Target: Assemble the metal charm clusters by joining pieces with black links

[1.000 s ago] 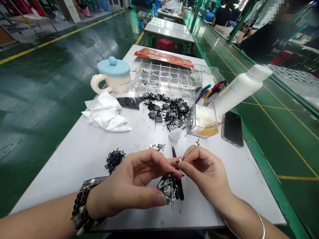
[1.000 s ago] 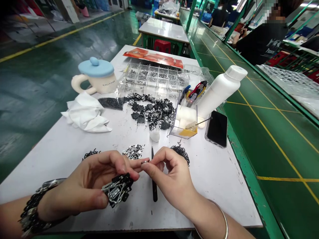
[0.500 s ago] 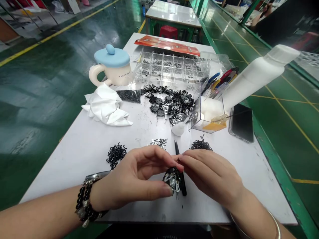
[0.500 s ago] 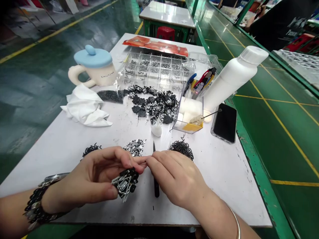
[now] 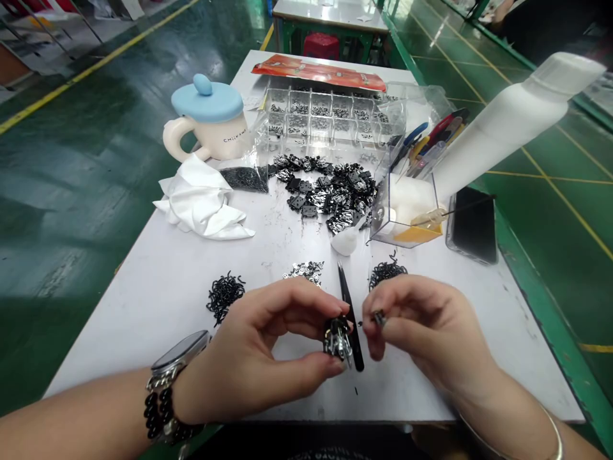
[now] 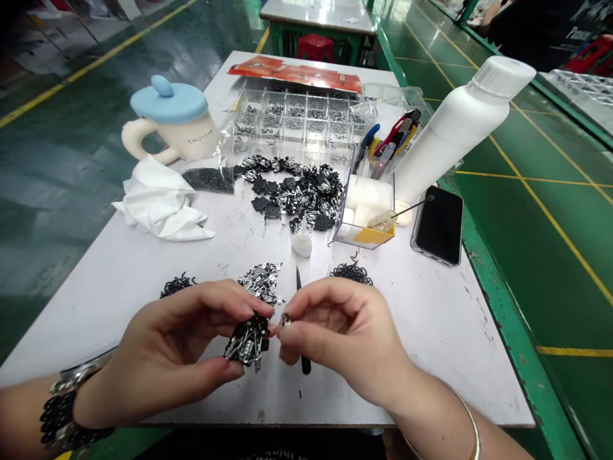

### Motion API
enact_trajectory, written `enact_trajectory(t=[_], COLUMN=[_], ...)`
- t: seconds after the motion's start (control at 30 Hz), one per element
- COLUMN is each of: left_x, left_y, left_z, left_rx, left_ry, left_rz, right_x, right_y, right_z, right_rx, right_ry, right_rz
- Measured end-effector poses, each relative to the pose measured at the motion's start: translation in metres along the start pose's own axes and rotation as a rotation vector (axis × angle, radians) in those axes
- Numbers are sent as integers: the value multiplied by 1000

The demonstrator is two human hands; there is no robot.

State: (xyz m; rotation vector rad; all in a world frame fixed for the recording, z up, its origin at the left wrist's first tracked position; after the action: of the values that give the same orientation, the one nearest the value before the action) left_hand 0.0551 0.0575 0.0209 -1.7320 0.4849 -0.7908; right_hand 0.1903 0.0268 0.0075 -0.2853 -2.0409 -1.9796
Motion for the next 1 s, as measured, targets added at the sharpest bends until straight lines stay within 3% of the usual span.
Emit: enact_trajectory(t=[0.1,0.67,1.0], left_x=[0,-3,-2], left_y=[-3,-3,-2], left_z=[-1,1,2], left_rx=[54,27,-22], left_ry=[-18,-53,-50], left_rz=[45,42,1], right_x=[12,23,21], right_y=[-20,-24,-29], right_z=[-2,0,0], right_rx=[163,186,227], right_ry=[55,120,108], right_rz=[174,320,274])
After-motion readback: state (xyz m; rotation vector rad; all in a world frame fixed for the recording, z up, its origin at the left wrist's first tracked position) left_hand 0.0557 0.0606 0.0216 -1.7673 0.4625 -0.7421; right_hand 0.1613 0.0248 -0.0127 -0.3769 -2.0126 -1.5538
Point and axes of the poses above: each hand's wrist, its own z-axis towards the middle knuckle, its own x-axis out of the palm, y = z × x, the point moved 8 cm from there along z, towards the middle knuckle, and after that the axes turned 10 degrees about -x, right-handed, at the moved point
